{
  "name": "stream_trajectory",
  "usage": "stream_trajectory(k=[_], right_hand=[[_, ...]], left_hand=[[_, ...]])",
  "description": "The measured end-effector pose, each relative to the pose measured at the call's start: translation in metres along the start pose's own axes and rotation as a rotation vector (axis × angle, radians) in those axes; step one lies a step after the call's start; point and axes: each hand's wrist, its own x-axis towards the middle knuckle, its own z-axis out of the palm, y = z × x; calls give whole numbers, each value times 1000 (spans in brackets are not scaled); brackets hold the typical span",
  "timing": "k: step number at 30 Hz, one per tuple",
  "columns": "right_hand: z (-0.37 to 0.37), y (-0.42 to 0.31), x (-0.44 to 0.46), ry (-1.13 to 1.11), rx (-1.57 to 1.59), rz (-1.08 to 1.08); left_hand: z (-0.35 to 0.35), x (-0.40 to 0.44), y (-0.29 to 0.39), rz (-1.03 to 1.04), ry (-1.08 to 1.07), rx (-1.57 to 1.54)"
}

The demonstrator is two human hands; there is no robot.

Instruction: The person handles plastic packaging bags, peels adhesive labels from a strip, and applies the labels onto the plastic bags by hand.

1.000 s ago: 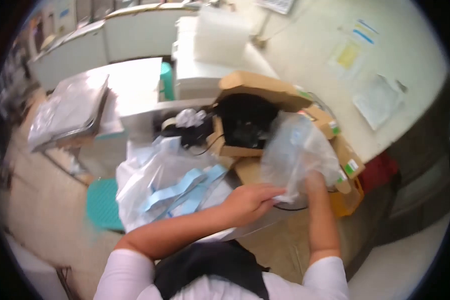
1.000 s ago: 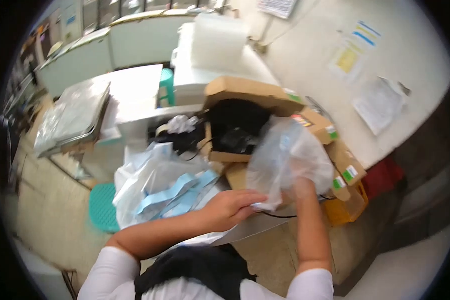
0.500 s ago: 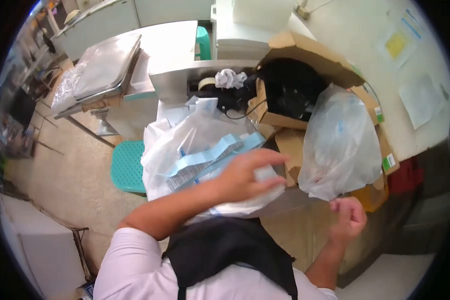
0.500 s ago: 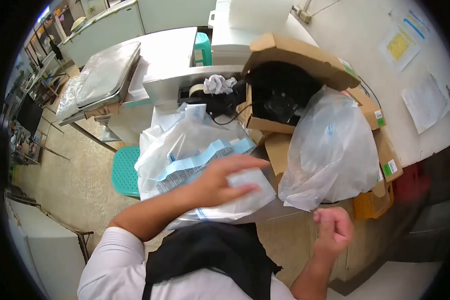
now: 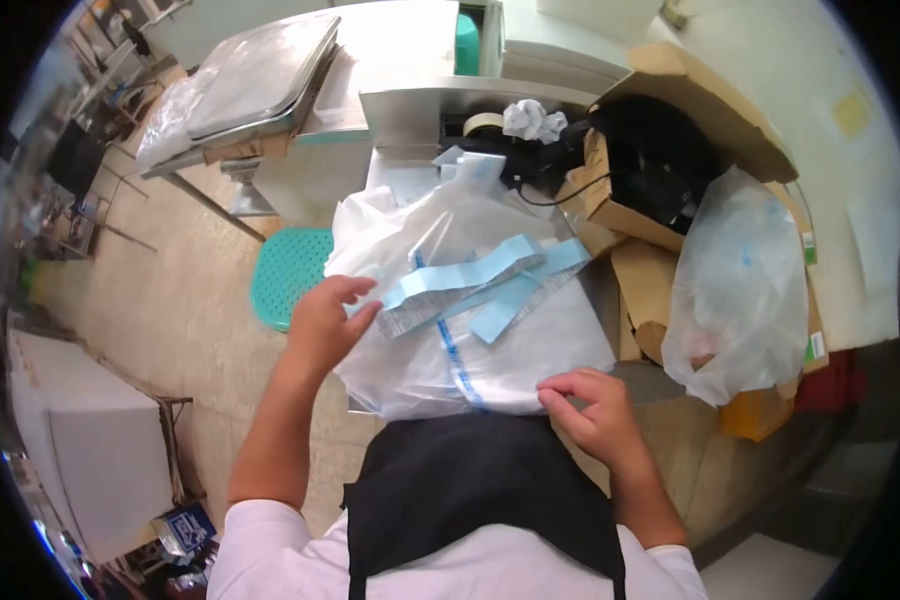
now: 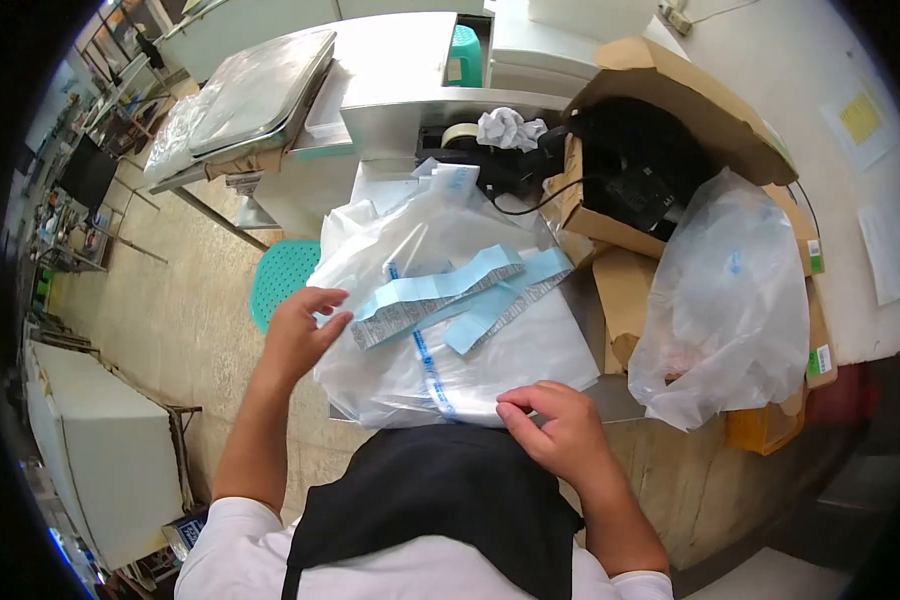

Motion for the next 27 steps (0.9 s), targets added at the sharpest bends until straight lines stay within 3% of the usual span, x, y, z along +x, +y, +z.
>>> stream_trajectory(k=[5, 8, 12, 17, 22, 25, 27], right_hand=[[5, 2, 13, -57, -20, 41], [10, 7, 10, -74, -20, 52], [8, 9, 8, -63, -34, 51], [5, 5, 14, -5, -34, 5], [24, -5, 34, 118, -21, -227], [45, -4, 45, 174, 364, 100], [48, 9, 54, 151, 580, 170]], left_hand=[[32, -4, 14, 352, 123, 161], [49, 11, 7, 373, 145, 287], [42, 26, 3, 149, 11, 194], [28, 30, 26, -183, -444, -706], [43, 18, 59, -280, -640, -981], [52, 11, 70, -307, -665, -982], [57, 6, 76, -293, -670, -968]])
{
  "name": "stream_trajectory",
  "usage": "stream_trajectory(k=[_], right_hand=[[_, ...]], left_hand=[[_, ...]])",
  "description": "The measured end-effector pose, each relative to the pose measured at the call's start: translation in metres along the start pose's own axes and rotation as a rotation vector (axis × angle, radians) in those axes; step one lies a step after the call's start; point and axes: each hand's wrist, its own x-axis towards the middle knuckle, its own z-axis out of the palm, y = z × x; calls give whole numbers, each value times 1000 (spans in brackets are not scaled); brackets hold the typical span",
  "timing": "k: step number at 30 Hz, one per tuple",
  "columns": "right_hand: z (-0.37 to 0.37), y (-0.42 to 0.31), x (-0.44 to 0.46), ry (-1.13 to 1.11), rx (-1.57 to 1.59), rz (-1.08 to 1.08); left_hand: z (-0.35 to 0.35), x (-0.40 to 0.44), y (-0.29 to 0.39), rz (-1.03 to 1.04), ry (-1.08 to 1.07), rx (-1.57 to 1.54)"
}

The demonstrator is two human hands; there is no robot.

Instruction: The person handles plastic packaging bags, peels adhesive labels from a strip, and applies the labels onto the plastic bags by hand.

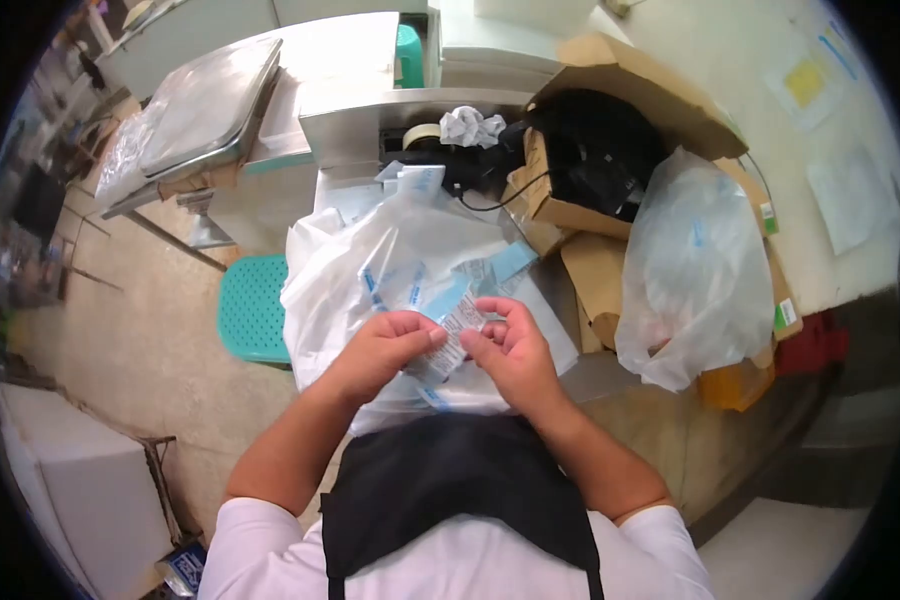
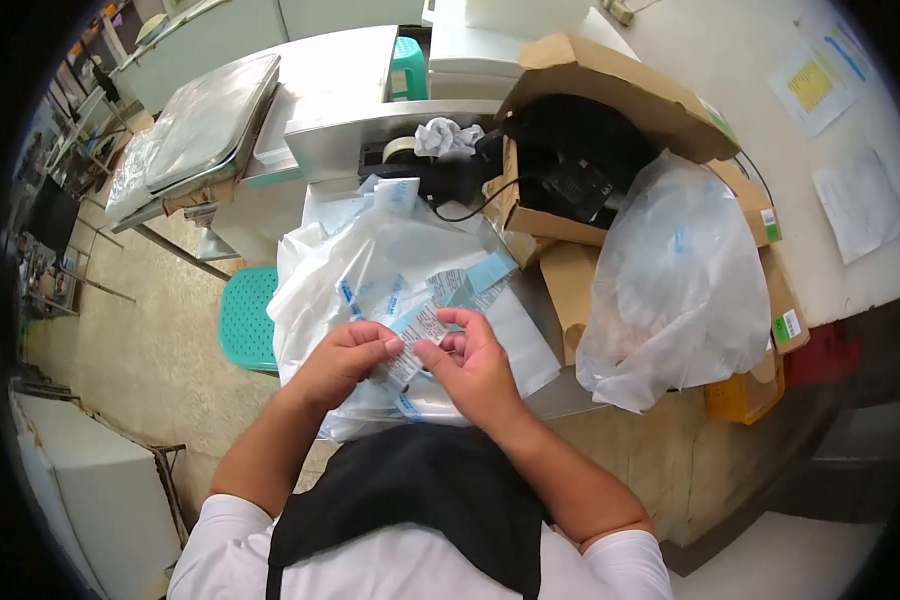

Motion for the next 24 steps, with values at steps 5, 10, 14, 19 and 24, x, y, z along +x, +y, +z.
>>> stream_trajectory(k=[5, 10, 14, 19, 24], right_hand=[[2, 1, 17, 66, 243, -1], [-5, -15, 20, 137, -454, -322], [-8, -40, 7, 66, -797, -613], [0, -53, -3, -72, -990, -695], [-3, -48, -3, -57, -1059, -710]], left_hand=[[-1, -9, -3, 37, -191, -37], [-2, -14, -2, 75, -130, -21], [-2, -12, -2, 127, -86, 14], [0, -12, 0, 154, -112, 130], [2, -11, -2, 210, -167, 190]])
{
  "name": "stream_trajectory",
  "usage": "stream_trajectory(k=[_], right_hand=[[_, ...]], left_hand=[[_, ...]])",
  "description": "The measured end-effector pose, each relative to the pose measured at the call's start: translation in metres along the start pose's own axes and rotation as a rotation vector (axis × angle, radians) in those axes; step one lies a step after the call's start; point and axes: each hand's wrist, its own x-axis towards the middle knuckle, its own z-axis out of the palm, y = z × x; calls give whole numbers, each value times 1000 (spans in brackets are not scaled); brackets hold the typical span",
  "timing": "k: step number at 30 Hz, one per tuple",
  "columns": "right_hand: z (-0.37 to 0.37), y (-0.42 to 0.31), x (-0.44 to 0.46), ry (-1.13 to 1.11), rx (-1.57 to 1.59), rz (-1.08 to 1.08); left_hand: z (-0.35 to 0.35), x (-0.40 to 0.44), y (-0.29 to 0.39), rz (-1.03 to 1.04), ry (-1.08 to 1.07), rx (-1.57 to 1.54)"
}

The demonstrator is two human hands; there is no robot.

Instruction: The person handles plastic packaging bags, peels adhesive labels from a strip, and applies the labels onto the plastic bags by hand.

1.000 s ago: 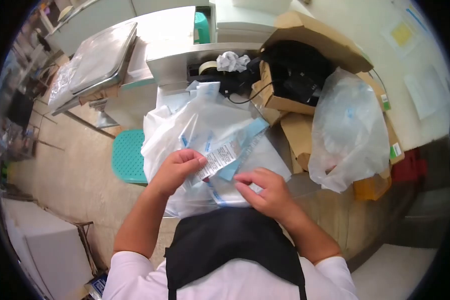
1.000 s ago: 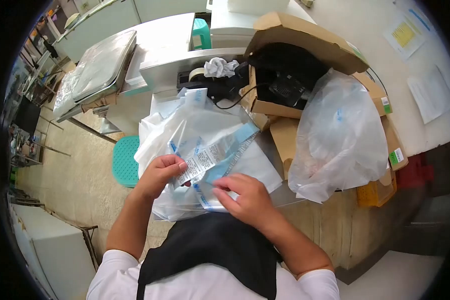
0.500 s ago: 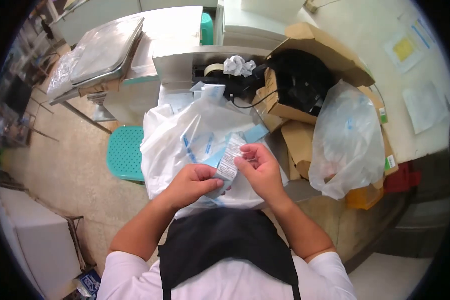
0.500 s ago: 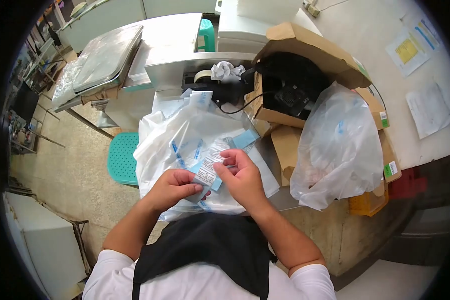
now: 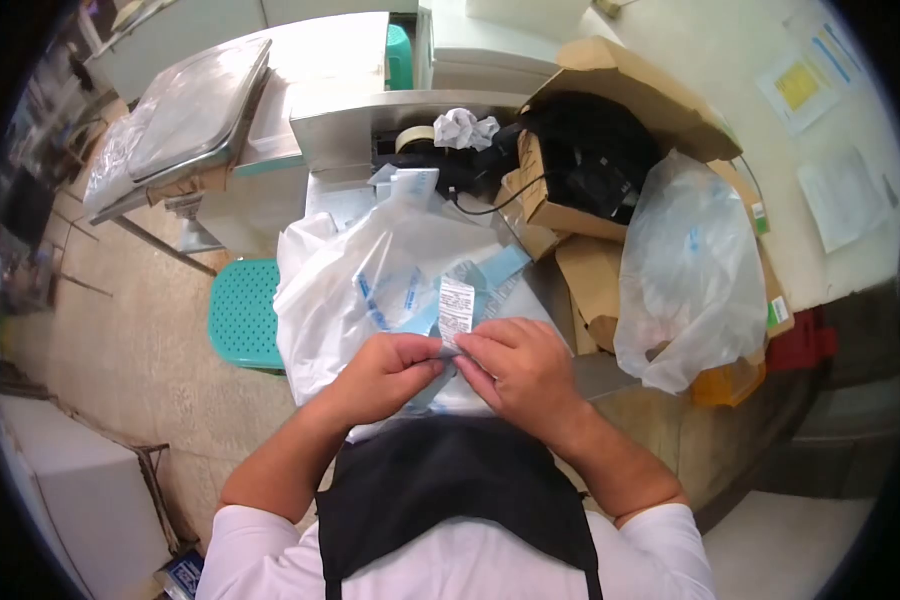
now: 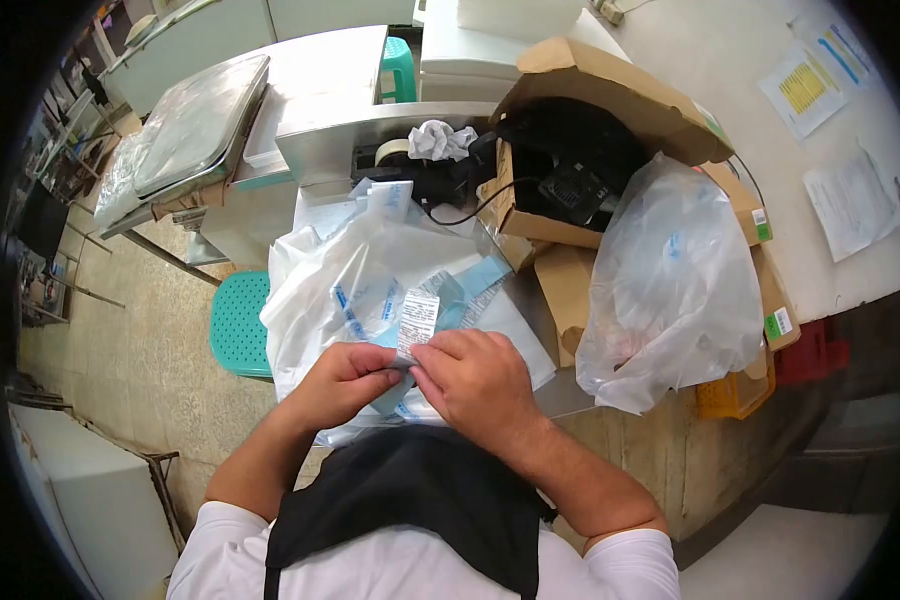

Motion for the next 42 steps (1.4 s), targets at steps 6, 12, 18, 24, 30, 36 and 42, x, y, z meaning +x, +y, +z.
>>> stream_trajectory(k=[6, 12, 18, 24, 30, 36, 42], right_hand=[[0, 2, 0, -14, -52, -36], [-4, -2, 3, -5, -93, -30], [-12, 7, 7, -61, -20, 123], [-35, 27, 0, 75, 251, 431], [-9, 62, -45, 86, 100, 337], [34, 95, -74, 1, -268, 13], [43, 94, -81, -27, -241, -109]], left_hand=[[2, -1, 14, 13, -6, 134], [-3, 5, -4, 84, 4, 249], [-12, 5, 10, 66, 20, 458], [-64, 27, 13, 14, 366, 715], [-35, 32, -8, 535, 534, 1171], [17, 39, -55, 343, 25, 1435], [3, 42, -64, 232, 79, 1563]])
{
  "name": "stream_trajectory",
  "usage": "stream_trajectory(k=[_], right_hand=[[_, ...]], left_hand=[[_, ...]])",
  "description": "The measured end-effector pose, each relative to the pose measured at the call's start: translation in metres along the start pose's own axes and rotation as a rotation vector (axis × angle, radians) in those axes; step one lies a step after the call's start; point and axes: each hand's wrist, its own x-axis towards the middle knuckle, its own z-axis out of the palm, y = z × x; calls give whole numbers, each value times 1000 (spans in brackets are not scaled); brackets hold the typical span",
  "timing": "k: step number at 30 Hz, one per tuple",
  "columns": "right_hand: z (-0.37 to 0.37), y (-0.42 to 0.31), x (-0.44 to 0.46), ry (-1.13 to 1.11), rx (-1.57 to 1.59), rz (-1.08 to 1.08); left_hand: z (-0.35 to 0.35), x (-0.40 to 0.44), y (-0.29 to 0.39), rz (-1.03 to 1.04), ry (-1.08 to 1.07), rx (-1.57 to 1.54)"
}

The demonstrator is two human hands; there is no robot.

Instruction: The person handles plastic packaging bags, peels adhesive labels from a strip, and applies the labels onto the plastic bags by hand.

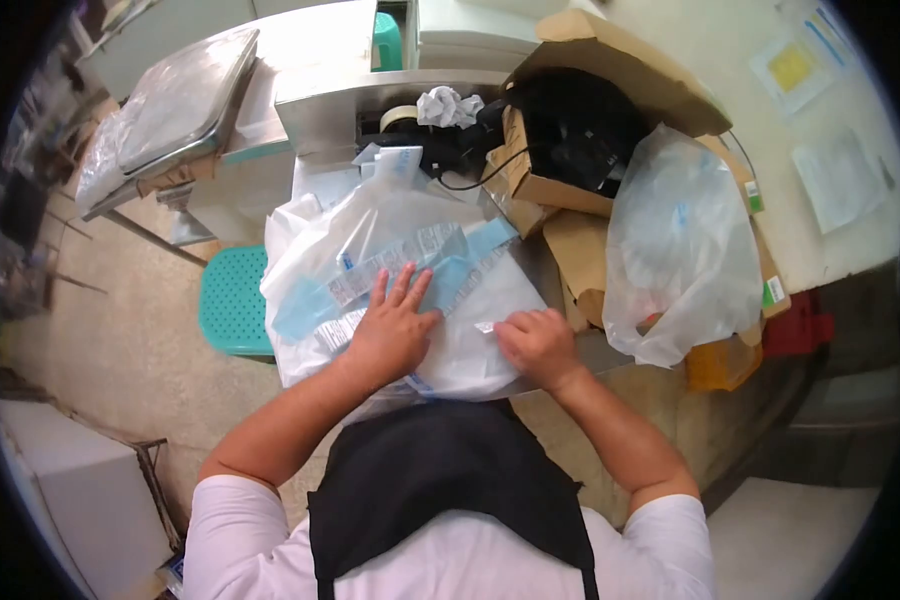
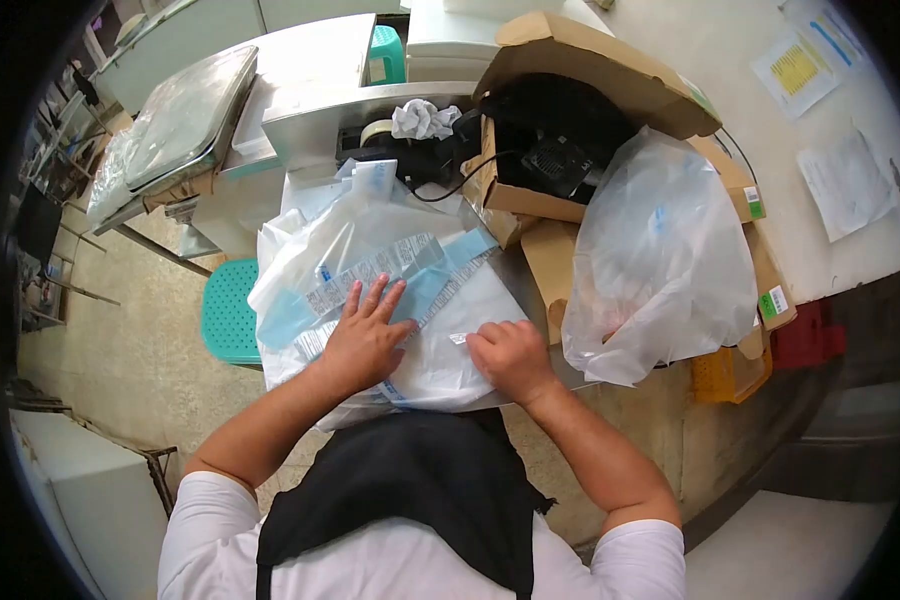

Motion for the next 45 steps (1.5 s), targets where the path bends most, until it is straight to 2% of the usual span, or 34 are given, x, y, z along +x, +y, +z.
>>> stream_trajectory(k=[5, 8, 12, 15, 18, 23, 26, 29, 32, 38, 45], right_hand=[[7, 4, -9, -38, 7, -35], [7, 6, -6, 33, 3, -33], [6, 6, -7, -45, 6, -74], [13, 5, -13, -111, -20, -93], [16, 5, -16, -140, -38, -112], [19, 8, -18, -143, -31, -135], [19, 10, -19, -179, -10, -111], [1, 2, -9, -337, -35, -13], [-1, -2, -10, -241, 2, 86], [8, 0, -19, -306, -87, 257], [7, -8, -29, -305, -28, 266]], left_hand=[[-7, -3, 1, -55, -57, -22], [-7, -5, 1, -65, -56, -40], [-18, -8, 9, -60, -31, -99], [-6, -10, 17, 63, 154, -203], [1, -7, 36, 208, 143, -158], [27, -3, 42, 232, 60, -122], [31, -1, 45, 229, 35, -97], [24, 0, 46, 228, 14, -59], [21, 4, 49, 225, -19, -41], [23, -4, 51, 232, -68, -29], [21, -8, 51, 205, -76, -55]])
